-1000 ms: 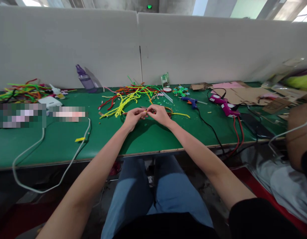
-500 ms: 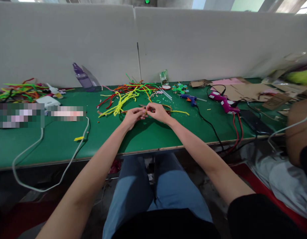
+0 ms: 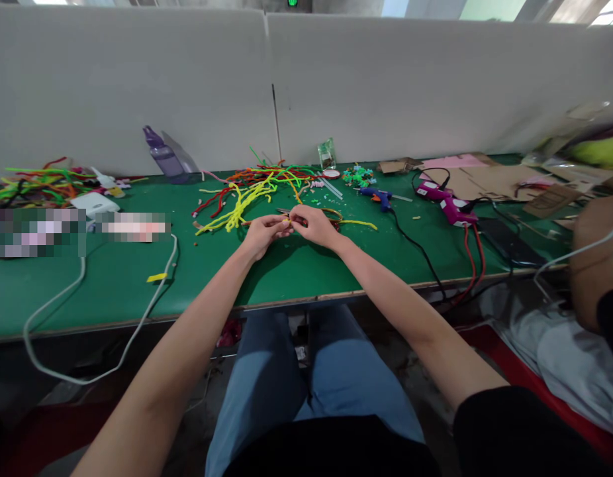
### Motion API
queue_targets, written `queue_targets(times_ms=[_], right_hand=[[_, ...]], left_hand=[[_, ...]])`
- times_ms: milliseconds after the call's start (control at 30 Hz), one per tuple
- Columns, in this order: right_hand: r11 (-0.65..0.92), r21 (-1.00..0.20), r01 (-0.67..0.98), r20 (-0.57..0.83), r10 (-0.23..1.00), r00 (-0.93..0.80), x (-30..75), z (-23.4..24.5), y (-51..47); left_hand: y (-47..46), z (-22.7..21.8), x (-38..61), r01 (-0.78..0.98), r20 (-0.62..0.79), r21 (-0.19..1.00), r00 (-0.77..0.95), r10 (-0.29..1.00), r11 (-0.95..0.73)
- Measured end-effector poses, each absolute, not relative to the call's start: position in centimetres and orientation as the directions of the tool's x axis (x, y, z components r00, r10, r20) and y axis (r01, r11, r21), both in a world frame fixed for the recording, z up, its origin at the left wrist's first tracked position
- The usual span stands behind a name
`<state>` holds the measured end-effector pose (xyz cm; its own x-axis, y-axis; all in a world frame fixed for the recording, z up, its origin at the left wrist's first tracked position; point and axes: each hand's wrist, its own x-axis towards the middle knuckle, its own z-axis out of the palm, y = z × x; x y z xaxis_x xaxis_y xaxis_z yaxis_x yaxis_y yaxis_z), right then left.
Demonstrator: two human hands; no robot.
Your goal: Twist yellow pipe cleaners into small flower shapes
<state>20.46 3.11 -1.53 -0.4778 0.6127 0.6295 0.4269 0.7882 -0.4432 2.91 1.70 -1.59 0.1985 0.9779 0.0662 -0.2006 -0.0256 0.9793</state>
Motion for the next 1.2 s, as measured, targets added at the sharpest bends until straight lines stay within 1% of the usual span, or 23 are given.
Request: queue_targets(times_ms=[133, 267, 433, 767, 1000, 1200], right_hand=[[0.802, -0.462, 0.379, 0.616, 0.597, -0.514, 20.6, -1.6, 3.2], [0.803, -0.476, 0.36, 0.614, 0.596, -0.518, 20.6, -1.6, 3.3], [0.818, -0.403, 0.41, 0.666, 0.57, -0.481, 20.5, -1.7, 3.2], [0.813, -0.34, 0.472, 0.652, 0.566, -0.505, 20.7, -1.7, 3.1], [0.786, -0.196, 0.587, 0.7, 0.531, -0.477, 20.0, -1.8, 2.3], [0.792, -0.249, 0.557, 0.661, 0.559, -0.5, 20.5, -1.6, 2.5]], left_hand=[[1.7, -1.7, 2.9, -0.142, 0.062, 0.989, 0.222, 0.973, -0.03], [1.7, -1.6, 2.9, -0.157, 0.063, 0.987, 0.215, 0.975, -0.03], [1.5, -1.3, 2.9, -0.188, 0.072, 0.982, 0.22, 0.973, -0.03], [1.6, -1.4, 2.9, -0.14, 0.057, 0.99, 0.207, 0.977, -0.028], [1.8, -1.4, 2.6, -0.226, 0.053, 0.974, 0.224, 0.973, 0.0], [1.7, -1.4, 2.7, -0.207, 0.079, 0.978, 0.229, 0.97, -0.031]])
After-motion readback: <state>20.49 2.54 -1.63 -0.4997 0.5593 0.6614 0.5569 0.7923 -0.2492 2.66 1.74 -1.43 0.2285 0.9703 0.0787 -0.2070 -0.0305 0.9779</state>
